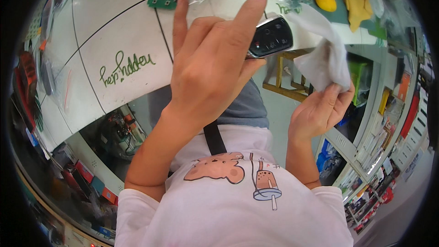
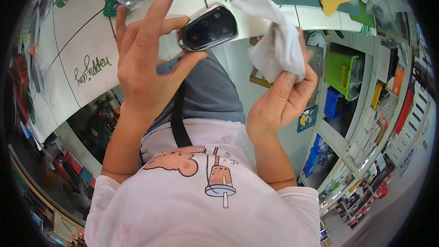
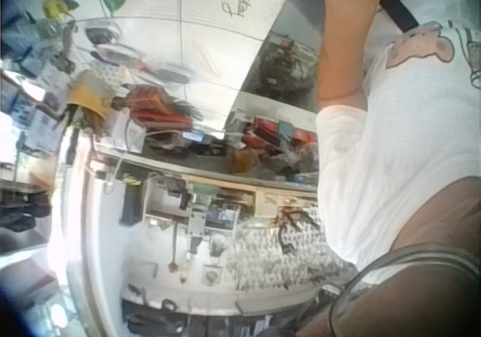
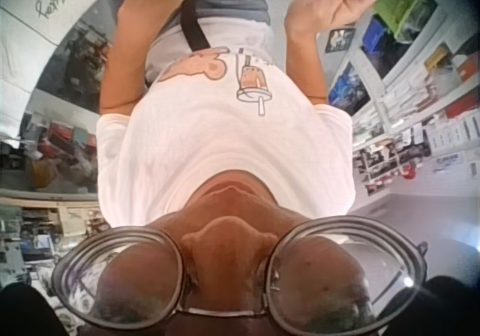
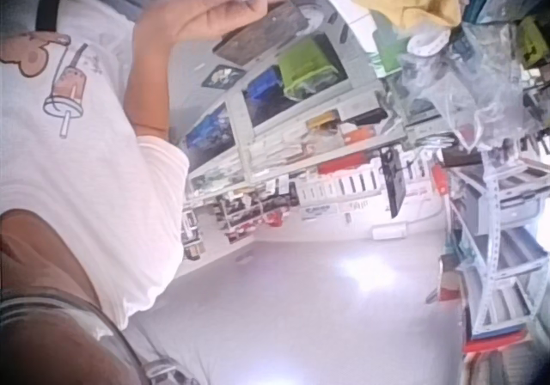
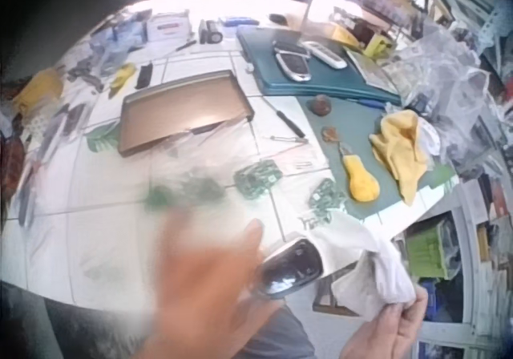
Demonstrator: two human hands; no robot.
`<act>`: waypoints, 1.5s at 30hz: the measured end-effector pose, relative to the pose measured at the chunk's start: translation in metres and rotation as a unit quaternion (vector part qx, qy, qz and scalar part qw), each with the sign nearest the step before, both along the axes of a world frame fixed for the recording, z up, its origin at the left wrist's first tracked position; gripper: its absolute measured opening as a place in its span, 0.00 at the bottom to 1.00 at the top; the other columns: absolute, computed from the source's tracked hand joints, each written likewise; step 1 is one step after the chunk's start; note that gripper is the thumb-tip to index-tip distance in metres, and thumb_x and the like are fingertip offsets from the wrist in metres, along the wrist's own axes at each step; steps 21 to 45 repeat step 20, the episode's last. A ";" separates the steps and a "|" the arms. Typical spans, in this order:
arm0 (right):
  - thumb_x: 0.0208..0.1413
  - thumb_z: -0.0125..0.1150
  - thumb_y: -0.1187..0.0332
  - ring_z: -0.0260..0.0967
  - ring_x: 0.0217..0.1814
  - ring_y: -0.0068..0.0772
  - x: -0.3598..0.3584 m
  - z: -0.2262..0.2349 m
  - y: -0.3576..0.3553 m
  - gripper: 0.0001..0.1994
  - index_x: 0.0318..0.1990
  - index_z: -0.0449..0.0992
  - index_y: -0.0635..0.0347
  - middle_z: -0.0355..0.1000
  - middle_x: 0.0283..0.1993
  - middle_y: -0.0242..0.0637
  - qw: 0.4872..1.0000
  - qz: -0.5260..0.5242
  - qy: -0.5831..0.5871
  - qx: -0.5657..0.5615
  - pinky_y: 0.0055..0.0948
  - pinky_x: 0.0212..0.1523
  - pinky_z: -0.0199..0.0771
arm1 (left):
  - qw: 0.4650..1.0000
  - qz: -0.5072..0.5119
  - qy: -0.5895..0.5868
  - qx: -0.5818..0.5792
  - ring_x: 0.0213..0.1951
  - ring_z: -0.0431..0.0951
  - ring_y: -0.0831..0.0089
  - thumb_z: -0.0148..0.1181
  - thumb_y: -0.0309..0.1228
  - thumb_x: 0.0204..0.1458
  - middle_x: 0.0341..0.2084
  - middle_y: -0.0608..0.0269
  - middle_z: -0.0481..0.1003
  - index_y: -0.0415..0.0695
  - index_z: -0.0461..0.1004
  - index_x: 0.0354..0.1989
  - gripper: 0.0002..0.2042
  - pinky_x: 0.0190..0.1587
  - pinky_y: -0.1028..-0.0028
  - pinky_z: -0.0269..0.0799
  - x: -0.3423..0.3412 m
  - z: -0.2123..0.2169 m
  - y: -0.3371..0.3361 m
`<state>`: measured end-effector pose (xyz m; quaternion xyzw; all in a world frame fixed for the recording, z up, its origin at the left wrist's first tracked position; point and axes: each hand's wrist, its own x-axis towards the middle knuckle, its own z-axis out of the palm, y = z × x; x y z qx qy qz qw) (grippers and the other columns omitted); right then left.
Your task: The person disassembles a small black electronic device using a screwdriver and a yellow prying tool, then inserts a green circuit board into the device and reassembles it. The person then wipes the device with a yellow cloth and a white wipe.
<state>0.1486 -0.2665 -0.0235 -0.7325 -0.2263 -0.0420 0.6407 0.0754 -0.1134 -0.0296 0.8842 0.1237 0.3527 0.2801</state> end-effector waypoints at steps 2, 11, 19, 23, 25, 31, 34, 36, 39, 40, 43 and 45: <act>0.60 0.41 0.67 0.53 0.64 0.45 -0.002 0.002 0.000 0.10 0.44 0.59 0.63 0.57 0.59 0.55 1.000 0.016 0.007 -0.009 0.48 0.66 0.20 | 1.000 0.012 -0.007 0.020 0.36 0.72 0.73 0.73 0.30 0.26 0.30 0.69 0.77 0.42 0.64 0.55 0.39 0.61 0.58 0.49 0.000 -0.003 -0.001; 0.60 0.40 0.68 0.58 0.60 0.44 0.005 -0.021 0.010 0.06 0.39 0.60 0.61 0.71 0.48 0.47 0.979 0.086 -0.154 -0.104 0.56 0.64 0.23 | 0.998 0.006 -0.031 0.056 0.36 0.76 0.74 0.73 0.33 0.28 0.32 0.65 0.77 0.41 0.61 0.54 0.40 0.62 0.57 0.46 0.001 -0.011 -0.002; 0.59 0.41 0.68 0.59 0.59 0.42 0.016 -0.008 0.008 0.05 0.36 0.61 0.59 0.75 0.42 0.39 0.933 0.113 -0.277 -0.202 0.51 0.65 0.24 | 0.994 -0.039 -0.066 0.072 0.38 0.77 0.73 0.72 0.31 0.32 0.34 0.63 0.77 0.42 0.59 0.56 0.38 0.62 0.57 0.44 0.004 -0.001 0.001; 0.59 0.42 0.68 0.59 0.59 0.42 0.023 -0.010 0.008 0.05 0.36 0.61 0.59 0.75 0.42 0.39 0.934 0.111 -0.284 -0.188 0.51 0.65 0.24 | 0.993 -0.048 -0.071 0.079 0.38 0.77 0.73 0.72 0.31 0.32 0.34 0.62 0.77 0.42 0.59 0.56 0.38 0.62 0.57 0.44 0.003 0.001 0.002; 0.59 0.42 0.68 0.59 0.59 0.42 0.023 -0.010 0.008 0.05 0.36 0.61 0.59 0.75 0.42 0.39 0.934 0.111 -0.284 -0.188 0.51 0.65 0.24 | 0.993 -0.048 -0.071 0.079 0.38 0.77 0.73 0.72 0.31 0.32 0.34 0.62 0.77 0.42 0.59 0.56 0.38 0.62 0.57 0.44 0.003 0.001 0.002; 0.59 0.42 0.68 0.59 0.59 0.42 0.023 -0.010 0.008 0.05 0.36 0.61 0.59 0.75 0.42 0.39 0.934 0.111 -0.284 -0.188 0.51 0.65 0.24 | 0.993 -0.048 -0.071 0.079 0.38 0.77 0.73 0.72 0.31 0.32 0.34 0.62 0.77 0.42 0.59 0.56 0.38 0.62 0.57 0.44 0.003 0.001 0.002; 0.59 0.42 0.68 0.59 0.59 0.42 0.023 -0.010 0.008 0.05 0.36 0.61 0.59 0.75 0.42 0.39 0.934 0.111 -0.284 -0.188 0.51 0.65 0.24 | 0.993 -0.048 -0.071 0.079 0.38 0.77 0.73 0.72 0.31 0.32 0.34 0.62 0.77 0.42 0.59 0.56 0.38 0.62 0.57 0.44 0.003 0.001 0.002; 0.59 0.42 0.68 0.59 0.59 0.42 0.023 -0.010 0.008 0.05 0.36 0.61 0.59 0.75 0.42 0.39 0.934 0.111 -0.284 -0.188 0.51 0.65 0.24 | 0.993 -0.048 -0.071 0.079 0.38 0.77 0.73 0.72 0.31 0.32 0.34 0.62 0.77 0.42 0.59 0.56 0.38 0.62 0.57 0.44 0.003 0.001 0.002; 0.59 0.42 0.68 0.59 0.59 0.42 0.023 -0.010 0.008 0.05 0.36 0.61 0.59 0.75 0.42 0.39 0.934 0.111 -0.284 -0.188 0.51 0.65 0.24 | 0.993 -0.048 -0.071 0.079 0.38 0.77 0.73 0.72 0.31 0.32 0.34 0.62 0.77 0.42 0.59 0.56 0.38 0.62 0.57 0.44 0.003 0.001 0.002; 0.59 0.42 0.68 0.59 0.59 0.42 0.023 -0.010 0.008 0.05 0.36 0.61 0.59 0.75 0.42 0.39 0.934 0.111 -0.284 -0.188 0.51 0.65 0.24 | 0.993 -0.048 -0.071 0.079 0.38 0.77 0.73 0.72 0.31 0.32 0.34 0.62 0.77 0.42 0.59 0.56 0.38 0.62 0.57 0.44 0.003 0.001 0.002; 0.59 0.42 0.68 0.59 0.59 0.42 0.023 -0.010 0.008 0.05 0.36 0.61 0.59 0.75 0.42 0.39 0.934 0.111 -0.284 -0.188 0.51 0.65 0.24 | 0.993 -0.048 -0.071 0.079 0.38 0.77 0.73 0.72 0.31 0.32 0.34 0.62 0.77 0.42 0.59 0.56 0.38 0.62 0.57 0.44 0.003 0.001 0.002; 0.59 0.42 0.68 0.59 0.59 0.42 0.023 -0.010 0.008 0.05 0.36 0.61 0.59 0.75 0.42 0.39 0.934 0.111 -0.284 -0.188 0.51 0.65 0.24 | 0.993 -0.048 -0.071 0.079 0.38 0.77 0.73 0.72 0.31 0.32 0.34 0.62 0.77 0.42 0.59 0.56 0.38 0.62 0.57 0.44 0.003 0.001 0.002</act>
